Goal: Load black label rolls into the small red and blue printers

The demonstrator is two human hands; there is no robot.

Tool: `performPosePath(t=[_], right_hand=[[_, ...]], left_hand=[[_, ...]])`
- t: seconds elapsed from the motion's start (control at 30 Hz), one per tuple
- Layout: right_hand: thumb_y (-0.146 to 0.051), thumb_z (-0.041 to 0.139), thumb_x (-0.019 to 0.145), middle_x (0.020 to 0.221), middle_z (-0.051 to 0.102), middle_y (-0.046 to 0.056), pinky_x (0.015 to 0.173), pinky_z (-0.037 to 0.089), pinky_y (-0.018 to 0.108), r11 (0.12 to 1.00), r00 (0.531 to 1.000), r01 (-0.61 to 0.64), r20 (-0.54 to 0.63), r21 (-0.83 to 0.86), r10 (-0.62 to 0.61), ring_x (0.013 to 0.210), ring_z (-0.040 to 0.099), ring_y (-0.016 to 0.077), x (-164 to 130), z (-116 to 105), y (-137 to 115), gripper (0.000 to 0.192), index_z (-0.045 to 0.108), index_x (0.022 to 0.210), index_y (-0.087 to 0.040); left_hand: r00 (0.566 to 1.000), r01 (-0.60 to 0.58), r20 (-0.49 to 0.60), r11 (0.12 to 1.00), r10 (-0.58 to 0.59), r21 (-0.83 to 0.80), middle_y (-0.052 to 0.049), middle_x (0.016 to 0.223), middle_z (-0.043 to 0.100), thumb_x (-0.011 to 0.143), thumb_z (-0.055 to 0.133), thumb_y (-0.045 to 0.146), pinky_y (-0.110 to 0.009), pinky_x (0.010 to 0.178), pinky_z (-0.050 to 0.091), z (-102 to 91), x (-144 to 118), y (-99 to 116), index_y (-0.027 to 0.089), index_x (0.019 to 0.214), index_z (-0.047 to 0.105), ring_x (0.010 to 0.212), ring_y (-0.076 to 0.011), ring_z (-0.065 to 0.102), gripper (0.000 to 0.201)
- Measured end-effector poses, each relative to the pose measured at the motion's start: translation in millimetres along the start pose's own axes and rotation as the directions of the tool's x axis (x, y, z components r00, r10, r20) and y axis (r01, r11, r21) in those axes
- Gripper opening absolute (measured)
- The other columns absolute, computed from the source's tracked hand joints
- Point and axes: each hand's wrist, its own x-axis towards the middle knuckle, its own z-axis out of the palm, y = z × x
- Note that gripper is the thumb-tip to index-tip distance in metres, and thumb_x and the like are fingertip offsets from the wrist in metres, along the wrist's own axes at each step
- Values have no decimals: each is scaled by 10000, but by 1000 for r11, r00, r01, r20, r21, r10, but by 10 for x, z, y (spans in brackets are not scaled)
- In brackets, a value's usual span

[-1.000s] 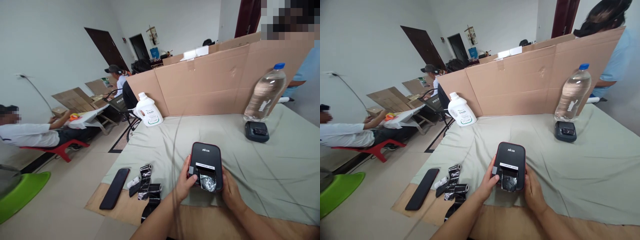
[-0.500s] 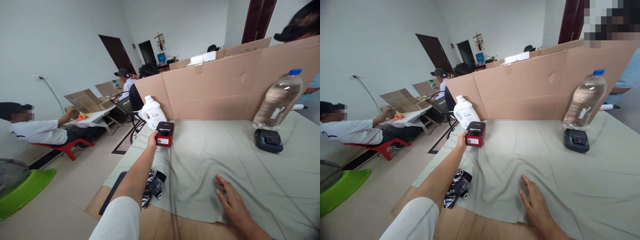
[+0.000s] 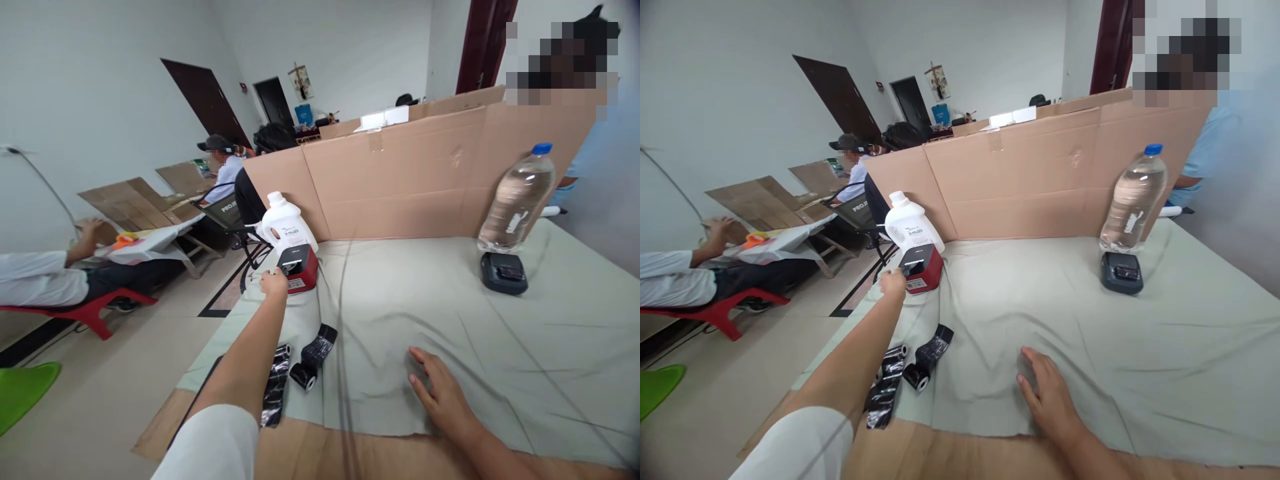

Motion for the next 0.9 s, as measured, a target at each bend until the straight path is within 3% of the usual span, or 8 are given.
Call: performPosePath(t=[0.1, 0.2, 0.37, 0.5, 0.6, 0.67, 0.73, 0.9], right_hand=[[-299, 529, 898, 1168, 676, 101, 824, 594, 395, 1000, 1000, -5, -7, 21, 6, 1049, 660, 237, -11, 4, -36, 372, 553, 1263, -227], [-286, 518, 898, 1136, 681, 111, 818, 586, 386, 999, 1000, -25, 15, 42, 24, 1030, 662, 234, -43, 21, -54, 316, 584, 1196, -208], [-342, 518, 872, 1038, 701, 87, 846, 550, 377, 997, 997, 10, 80, -79, -3, 975, 657, 218, 355, -233, 323, 240, 649, 1029, -215], [-402, 569, 811, 1295, 563, 178, 1033, 349, 562, 878, 961, -265, -180, -399, 208, 1244, 457, 355, 1130, -809, 957, 389, 635, 1111, -164], [-490, 616, 769, 1527, 297, 183, 1051, 241, 625, 610, 822, -567, -328, -554, 465, 1379, 225, 451, 1515, -1153, 1356, 642, 517, 1319, -175], [-552, 613, 756, 1557, 200, 214, 1012, 276, 629, 495, 703, -697, -361, -518, 612, 1356, 241, 491, 1594, -1254, 1524, 784, 414, 1415, -177], [-558, 590, 770, 1549, 174, 248, 966, 334, 599, 465, 640, -754, -358, -465, 680, 1297, 334, 495, 1584, -1272, 1605, 833, 338, 1465, -175], [-505, 559, 781, 1467, 281, 274, 968, 338, 598, 520, 634, -773, -412, -364, 654, 1238, 395, 486, 1499, -1129, 1464, 796, 356, 1454, -132]], left_hand=[[996, -90, -8, 996, 90, 13, -142, 1294, 498, 799, 544, 202, -418, 999, 375, 133, -626, 24, 191, 1119, 528, 1253, -282, 431, 320], [911, -301, 255, 946, 323, -121, -93, 1229, 539, 825, 533, 239, -366, 1008, 381, 274, -1511, -173, 210, 1092, 547, 1199, -227, 478, 269], [836, -138, 481, 950, 264, -281, -76, 1118, 582, 846, 517, 317, -355, 942, 429, 292, -2551, -708, 209, 1054, 567, 1066, -204, 558, 240], [837, -42, 522, 969, 167, -244, -65, 983, 601, 801, 535, 313, -352, 899, 443, 240, -2625, -904, 186, 949, 590, 969, -204, 572, 202], [805, -99, 553, 968, 214, -231, -62, 967, 601, 787, 536, 276, -329, 866, 444, 228, -2578, -880, 183, 913, 607, 944, -196, 568, 172], [774, -166, 574, 961, 267, -222, -60, 958, 600, 782, 536, 248, -319, 841, 442, 228, -2583, -834, 183, 886, 617, 923, -192, 565, 147], [755, -209, 585, 954, 297, -216, -57, 939, 598, 788, 526, 227, -313, 806, 443, 227, -2608, -790, 183, 867, 619, 885, -187, 563, 130], [737, -232, 593, 945, 326, -231, -57, 911, 598, 795, 545, 215, -314, 784, 451, 204, -2652, -740, 180, 870, 620, 850, -185, 559, 112]])
